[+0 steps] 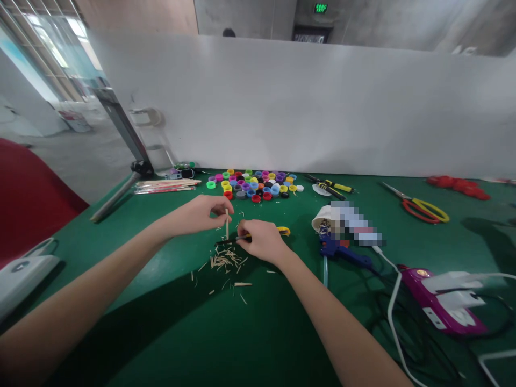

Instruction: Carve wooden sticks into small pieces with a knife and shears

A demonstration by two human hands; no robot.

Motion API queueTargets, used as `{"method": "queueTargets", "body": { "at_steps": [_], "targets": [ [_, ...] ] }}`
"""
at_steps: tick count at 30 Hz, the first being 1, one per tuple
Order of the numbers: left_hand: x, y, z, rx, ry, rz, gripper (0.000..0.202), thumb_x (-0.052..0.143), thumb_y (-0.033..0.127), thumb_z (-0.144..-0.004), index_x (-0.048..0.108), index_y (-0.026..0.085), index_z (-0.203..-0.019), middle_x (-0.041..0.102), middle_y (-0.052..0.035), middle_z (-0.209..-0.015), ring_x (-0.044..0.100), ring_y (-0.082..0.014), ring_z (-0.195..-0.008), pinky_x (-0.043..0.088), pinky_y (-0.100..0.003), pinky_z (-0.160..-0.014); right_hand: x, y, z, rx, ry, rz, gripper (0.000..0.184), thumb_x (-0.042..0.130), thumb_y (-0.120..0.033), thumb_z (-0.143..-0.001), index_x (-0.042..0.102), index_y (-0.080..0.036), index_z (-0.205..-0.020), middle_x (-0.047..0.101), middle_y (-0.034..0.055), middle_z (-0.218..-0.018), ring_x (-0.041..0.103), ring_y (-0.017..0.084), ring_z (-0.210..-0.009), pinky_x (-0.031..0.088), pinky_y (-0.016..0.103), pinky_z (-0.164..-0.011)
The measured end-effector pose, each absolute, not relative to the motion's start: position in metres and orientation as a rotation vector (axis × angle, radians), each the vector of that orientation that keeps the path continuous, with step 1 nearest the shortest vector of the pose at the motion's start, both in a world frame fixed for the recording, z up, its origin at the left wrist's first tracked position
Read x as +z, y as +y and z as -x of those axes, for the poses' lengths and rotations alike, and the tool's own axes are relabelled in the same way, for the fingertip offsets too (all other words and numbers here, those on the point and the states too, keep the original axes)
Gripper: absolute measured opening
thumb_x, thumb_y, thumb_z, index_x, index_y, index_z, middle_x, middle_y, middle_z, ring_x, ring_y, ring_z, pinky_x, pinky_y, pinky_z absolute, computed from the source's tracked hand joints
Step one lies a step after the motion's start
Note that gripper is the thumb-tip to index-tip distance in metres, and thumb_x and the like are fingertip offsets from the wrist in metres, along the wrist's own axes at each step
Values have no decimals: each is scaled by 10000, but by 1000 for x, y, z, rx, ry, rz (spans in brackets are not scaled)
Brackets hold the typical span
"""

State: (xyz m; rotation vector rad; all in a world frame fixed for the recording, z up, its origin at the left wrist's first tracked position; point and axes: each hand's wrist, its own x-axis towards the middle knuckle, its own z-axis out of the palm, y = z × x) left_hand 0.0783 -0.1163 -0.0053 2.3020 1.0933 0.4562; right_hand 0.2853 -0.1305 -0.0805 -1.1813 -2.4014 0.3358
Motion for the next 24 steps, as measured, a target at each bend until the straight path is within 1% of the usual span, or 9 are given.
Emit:
{"method": "queueTargets", "body": {
  "at_steps": [6,10,14,21,24],
  "targets": [
    [-8,-113,-77,458,1119,-2282,188,472,292,-785,541,219,-944,655,-26,-795,590,-145,-697,421,-259,-565,-77,-131,-290,423,-2198,1183,96,605,-272,-763,521,-229,-743,644,-22,-785,578,133,-727,392,258,-631],
    [-8,-114,-77,472,1117,-2264,201,473,284,-776,521,222,-962,657,-22,-797,589,-142,-690,425,-260,-569,-75,-130,-291,402,-2194,1176,101,609,-268,-762,526,-224,-724,640,-25,-776,574,126,-727,391,257,-637],
    [-9,-114,-78,485,1118,-2251,199,475,275,-774,516,220,-961,664,-26,-810,598,-146,-712,430,-260,-574,-74,-128,-291,404,-2244,1209,93,622,-278,-753,543,-231,-741,637,-31,-753,571,127,-713,382,254,-615],
    [-12,-113,-79,493,1106,-2245,195,481,268,-776,516,212,-959,666,-24,-823,597,-141,-707,434,-259,-576,-71,-126,-291,424,-2289,1242,84,621,-286,-752,556,-234,-763,657,-34,-787,579,126,-726,348,247,-588],
    [-13,-113,-80,504,1121,-2254,158,485,270,-773,522,210,-914,659,-18,-813,588,-137,-700,428,-266,-586,-71,-125,-291,442,-2296,1248,97,623,-300,-750,556,-234,-774,660,-33,-786,579,130,-724,339,245,-582]
  ]
}}
